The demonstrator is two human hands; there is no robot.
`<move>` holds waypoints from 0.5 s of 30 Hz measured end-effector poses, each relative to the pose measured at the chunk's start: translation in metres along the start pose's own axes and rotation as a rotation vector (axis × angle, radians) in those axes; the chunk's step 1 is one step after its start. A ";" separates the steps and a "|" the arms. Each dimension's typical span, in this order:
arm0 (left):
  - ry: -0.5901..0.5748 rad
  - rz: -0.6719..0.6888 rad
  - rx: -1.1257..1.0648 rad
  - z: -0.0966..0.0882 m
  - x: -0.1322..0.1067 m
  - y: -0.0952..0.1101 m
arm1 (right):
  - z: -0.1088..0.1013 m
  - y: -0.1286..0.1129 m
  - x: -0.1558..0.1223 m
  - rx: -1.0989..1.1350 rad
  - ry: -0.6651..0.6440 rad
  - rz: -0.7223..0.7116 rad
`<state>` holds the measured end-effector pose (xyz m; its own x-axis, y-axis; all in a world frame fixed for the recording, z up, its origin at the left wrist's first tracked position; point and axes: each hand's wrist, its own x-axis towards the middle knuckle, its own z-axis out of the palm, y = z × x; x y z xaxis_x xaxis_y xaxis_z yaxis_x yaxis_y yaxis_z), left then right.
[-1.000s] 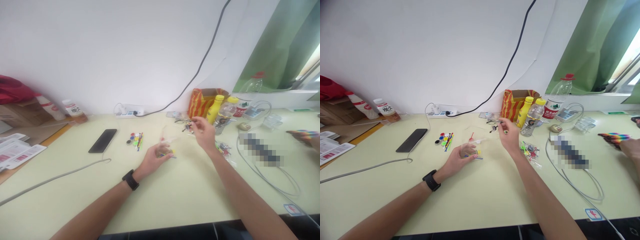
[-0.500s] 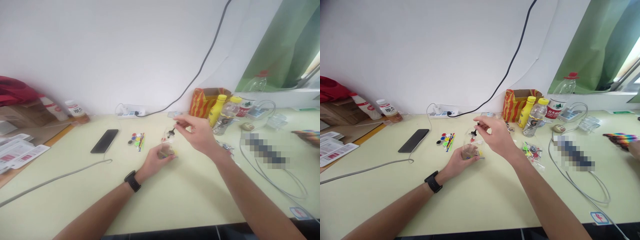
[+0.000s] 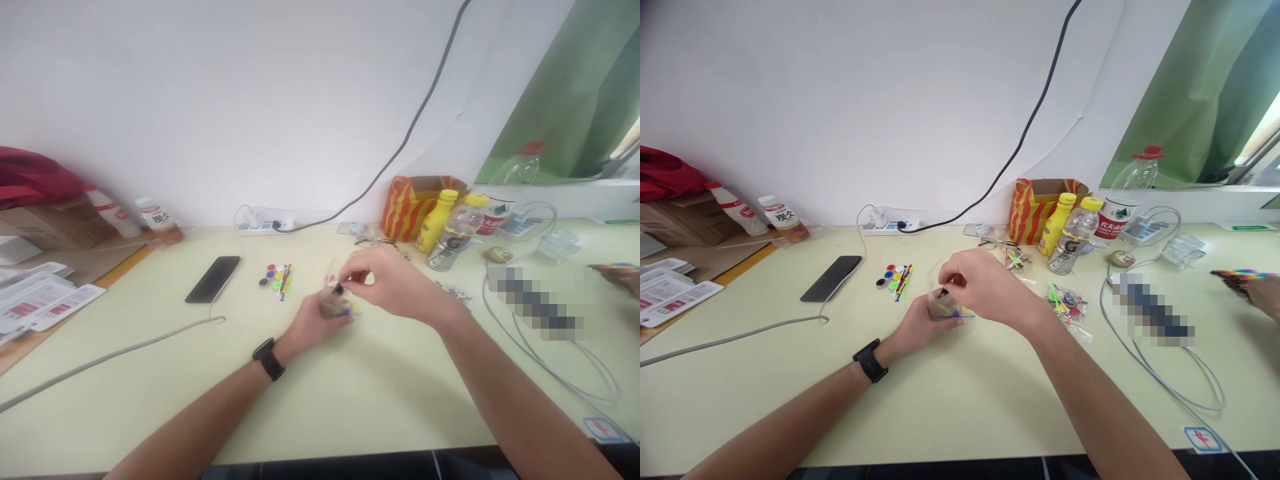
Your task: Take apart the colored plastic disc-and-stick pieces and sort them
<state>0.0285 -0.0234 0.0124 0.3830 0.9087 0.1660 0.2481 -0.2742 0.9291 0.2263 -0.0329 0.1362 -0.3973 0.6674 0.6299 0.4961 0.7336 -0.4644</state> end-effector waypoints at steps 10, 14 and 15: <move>0.010 0.010 0.033 0.000 -0.001 0.000 | 0.006 -0.013 0.009 -0.110 -0.398 -0.005; -0.013 0.011 0.013 -0.001 -0.001 0.002 | -0.004 0.009 0.016 0.093 -0.127 0.096; -0.019 0.020 0.007 -0.001 -0.001 0.003 | -0.004 0.021 0.019 0.123 -0.061 0.126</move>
<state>0.0276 -0.0250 0.0152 0.4049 0.8969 0.1777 0.2463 -0.2942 0.9235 0.2325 -0.0057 0.1413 -0.3854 0.7590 0.5248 0.4484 0.6511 -0.6124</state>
